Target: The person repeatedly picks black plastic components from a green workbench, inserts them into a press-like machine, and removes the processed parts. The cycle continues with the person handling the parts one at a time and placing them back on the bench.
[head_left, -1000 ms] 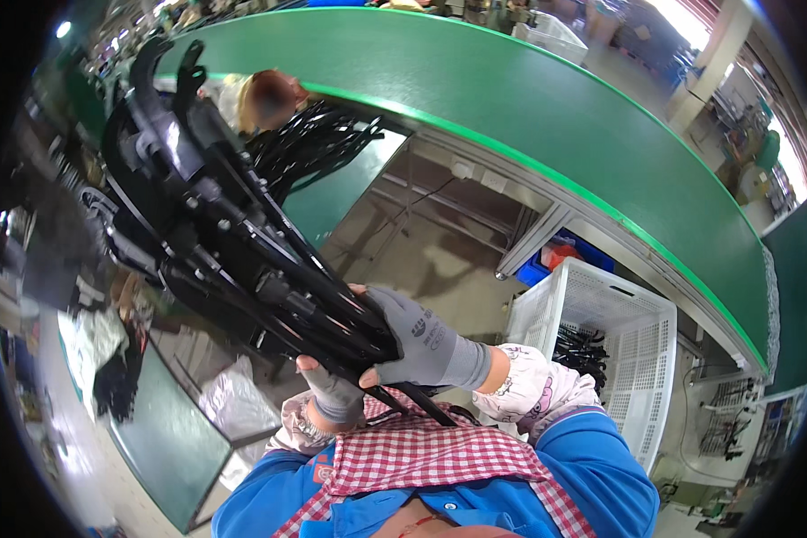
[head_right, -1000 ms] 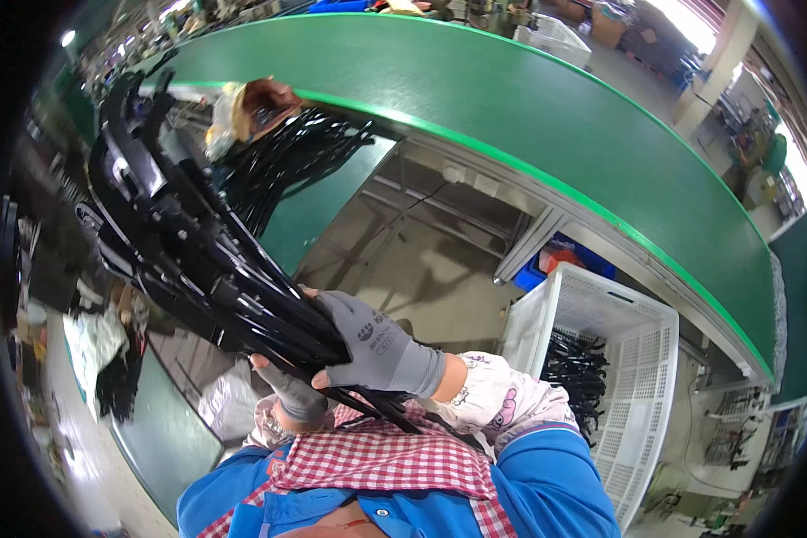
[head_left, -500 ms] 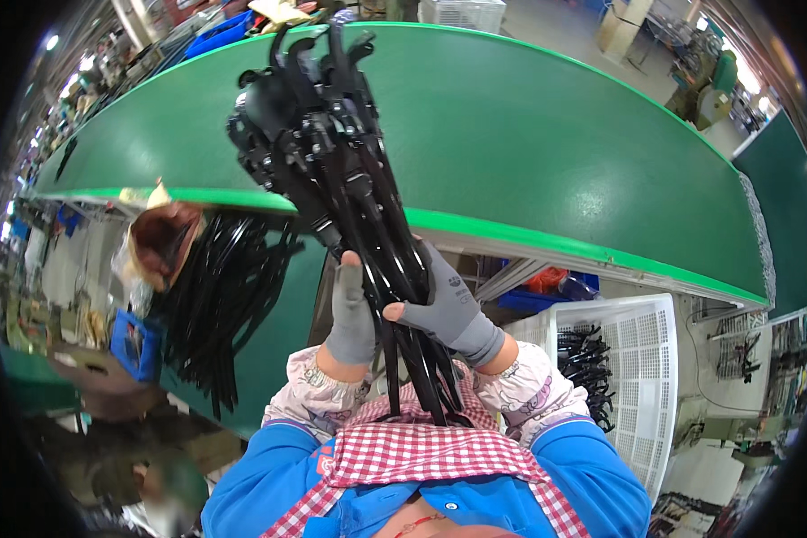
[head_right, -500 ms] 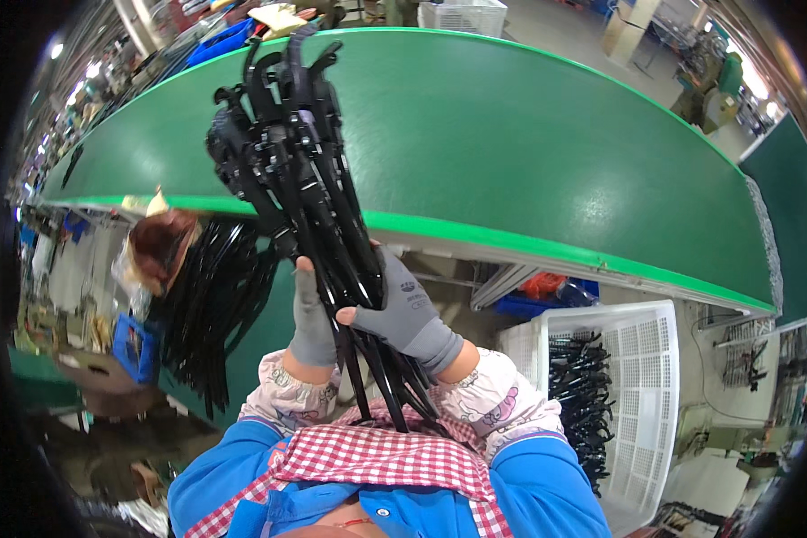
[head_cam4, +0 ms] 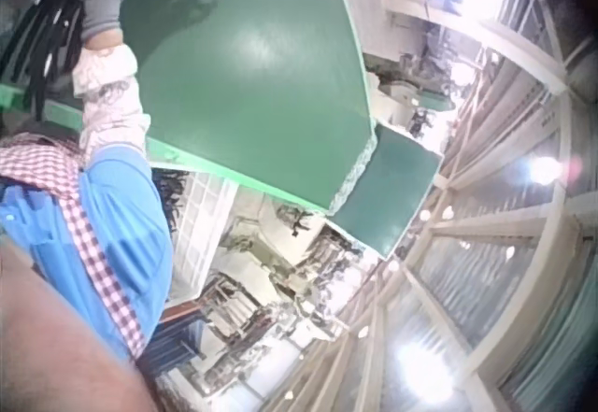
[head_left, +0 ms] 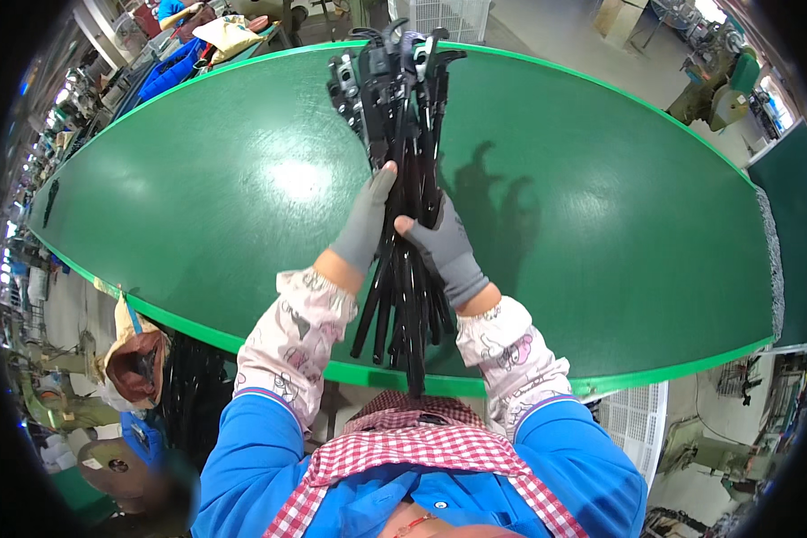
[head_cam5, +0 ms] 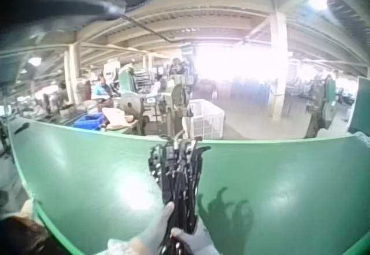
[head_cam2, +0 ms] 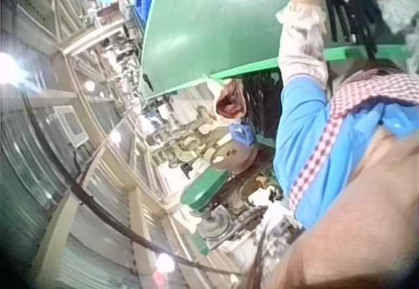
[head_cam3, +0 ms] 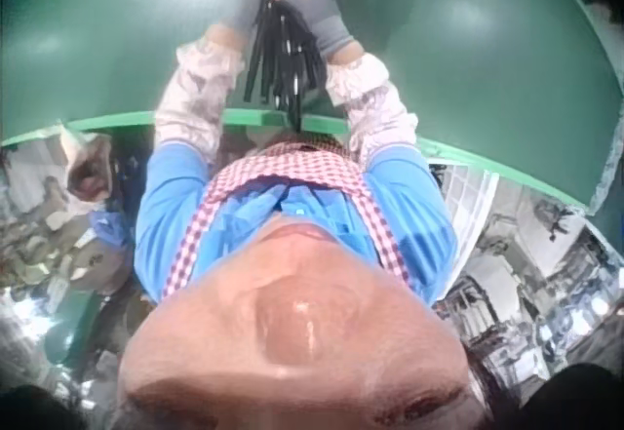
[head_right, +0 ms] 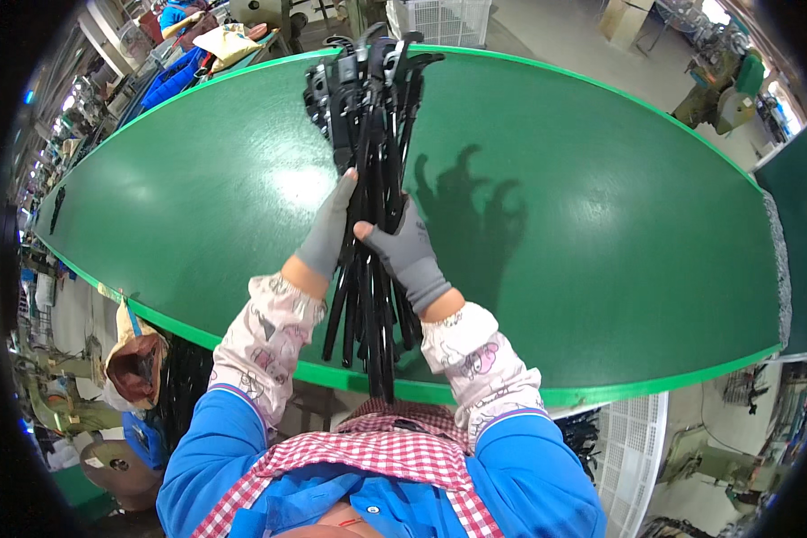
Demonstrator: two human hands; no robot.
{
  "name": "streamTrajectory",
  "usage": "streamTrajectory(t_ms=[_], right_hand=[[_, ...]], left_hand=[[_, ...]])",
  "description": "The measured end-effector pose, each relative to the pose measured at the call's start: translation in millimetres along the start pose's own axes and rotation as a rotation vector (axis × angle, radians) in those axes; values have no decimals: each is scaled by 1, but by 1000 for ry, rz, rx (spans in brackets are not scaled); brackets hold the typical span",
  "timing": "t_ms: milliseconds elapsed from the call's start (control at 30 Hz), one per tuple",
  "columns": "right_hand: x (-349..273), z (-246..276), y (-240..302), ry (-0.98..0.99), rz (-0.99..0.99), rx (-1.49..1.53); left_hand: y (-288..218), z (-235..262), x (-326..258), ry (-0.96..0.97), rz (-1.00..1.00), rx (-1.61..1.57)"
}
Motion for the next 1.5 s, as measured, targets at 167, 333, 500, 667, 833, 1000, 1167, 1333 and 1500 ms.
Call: streamTrajectory(t_ms=[167,333,500,667,833,1000,1167,1333,1500], right_hand=[[109,30,-108,-22,-110,-218],[133,70,-200,13,-345,-544],[143,59,-197,42,-290,-308],[89,64,-173,-35,-384,-157],[-45,87,-170,-151,-402,115],[-121,33,-54,43,18,-537],[-218,-138,69,414,383,-298],[-434,-303,152,848,203,352],[-655,-386,226,1395,115,684]], left_hand=[[12,42,132,-76,239,124],[48,96,216,-321,228,563],[49,115,224,-400,267,505],[0,89,101,-696,-140,882],[44,101,-113,-610,-188,450],[167,122,-368,-774,35,331],[255,91,-594,-941,-61,-33],[280,16,-766,-1170,-301,-152],[322,-17,-908,-1456,-478,-306]])
Point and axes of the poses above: each hand's wrist, its own x-axis towards the middle knuckle, its own z-axis out of the back of the hand, y = z × x, the point moved 7 cm from there along x, towards the middle knuckle, and after that the axes turned 11 degrees about z, right-handed, at the moved point
